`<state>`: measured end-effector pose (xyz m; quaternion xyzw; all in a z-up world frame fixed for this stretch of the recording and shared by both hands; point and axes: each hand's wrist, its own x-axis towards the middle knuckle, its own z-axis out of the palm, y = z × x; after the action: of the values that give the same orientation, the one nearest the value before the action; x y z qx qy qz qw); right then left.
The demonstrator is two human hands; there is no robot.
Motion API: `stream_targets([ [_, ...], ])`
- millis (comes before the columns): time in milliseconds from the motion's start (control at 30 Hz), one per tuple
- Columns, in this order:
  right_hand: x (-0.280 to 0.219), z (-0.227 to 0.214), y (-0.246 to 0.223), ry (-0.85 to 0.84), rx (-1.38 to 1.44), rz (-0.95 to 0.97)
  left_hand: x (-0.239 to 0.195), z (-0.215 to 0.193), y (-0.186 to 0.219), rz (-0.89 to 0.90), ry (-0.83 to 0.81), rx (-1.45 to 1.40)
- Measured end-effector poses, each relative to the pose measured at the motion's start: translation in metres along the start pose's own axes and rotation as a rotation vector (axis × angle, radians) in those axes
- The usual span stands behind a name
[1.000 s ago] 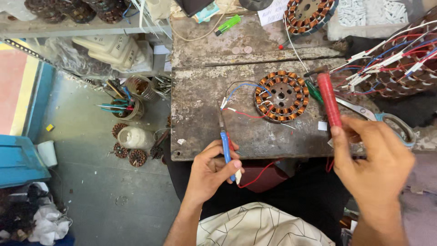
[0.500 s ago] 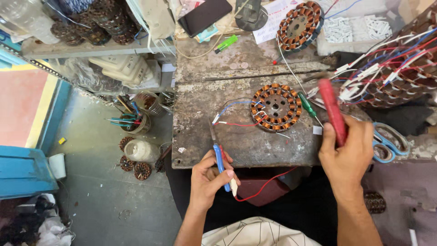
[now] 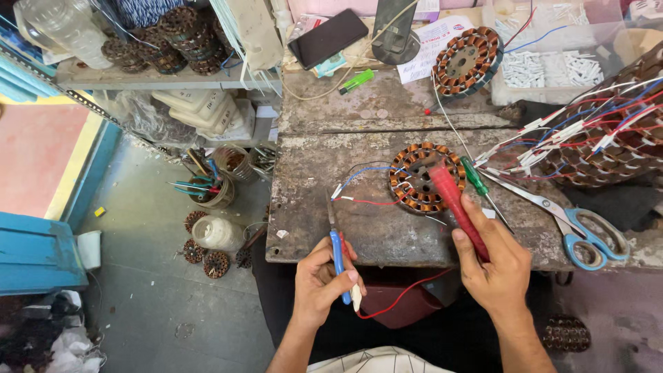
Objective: The person wires a motor stator using pliers and a soldering iron. They strip insulation from wires with the pliers and solder the wires to the stator terminals at a workshop bench.
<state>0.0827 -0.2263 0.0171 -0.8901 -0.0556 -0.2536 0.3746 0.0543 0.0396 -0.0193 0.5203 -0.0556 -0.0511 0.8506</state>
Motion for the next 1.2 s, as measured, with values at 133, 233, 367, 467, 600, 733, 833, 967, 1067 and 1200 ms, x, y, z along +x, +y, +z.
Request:
stream_targets([
  [133,0.0009,0.0026,-0.0012,0.03,-0.016,-0.065,0.0002,-0.001,0.002,0.003,-0.017,-0.002],
  [233,-0.0003,0.0031,-0.0007,0.025,-0.05,-0.047,0.0002,-0.0017,0.0032,0.006,-0.034,0.005],
  [367,-0.0003,0.0037,0.0008,0.03,-0.058,-0.046,0.0008,-0.0016,0.0031,-0.01,-0.035,0.0],
  [467,0.0001,0.0036,0.0015,0.041,-0.076,-0.073,0.001,-0.0022,0.0026,-0.008,-0.042,-0.008],
  [600,-0.0029,0.0053,0.004,0.084,-0.081,-0.105,0.0008,-0.0022,0.001,-0.004,-0.028,-0.011],
  [733,-0.0053,0.0076,0.0073,0.104,-0.146,-0.163,0.0008,-0.0021,0.002,-0.007,-0.034,-0.016],
  [833,-0.0053,0.0074,0.0074,0.097,-0.19,-0.226,0.0005,-0.0003,0.0036,-0.022,-0.022,-0.012],
  [967,-0.0048,0.0074,0.006,0.074,-0.234,-0.191,0.0008,0.0008,0.0057,-0.043,-0.012,-0.011],
  [1067,-0.0047,0.0076,0.0048,0.072,-0.241,-0.188,0.0011,0.001,0.006,-0.03,-0.02,-0.011],
  [1200,-0.0046,0.0085,0.0052,0.076,-0.244,-0.19,0.0013,0.0003,0.0058,-0.018,-0.034,-0.017],
])
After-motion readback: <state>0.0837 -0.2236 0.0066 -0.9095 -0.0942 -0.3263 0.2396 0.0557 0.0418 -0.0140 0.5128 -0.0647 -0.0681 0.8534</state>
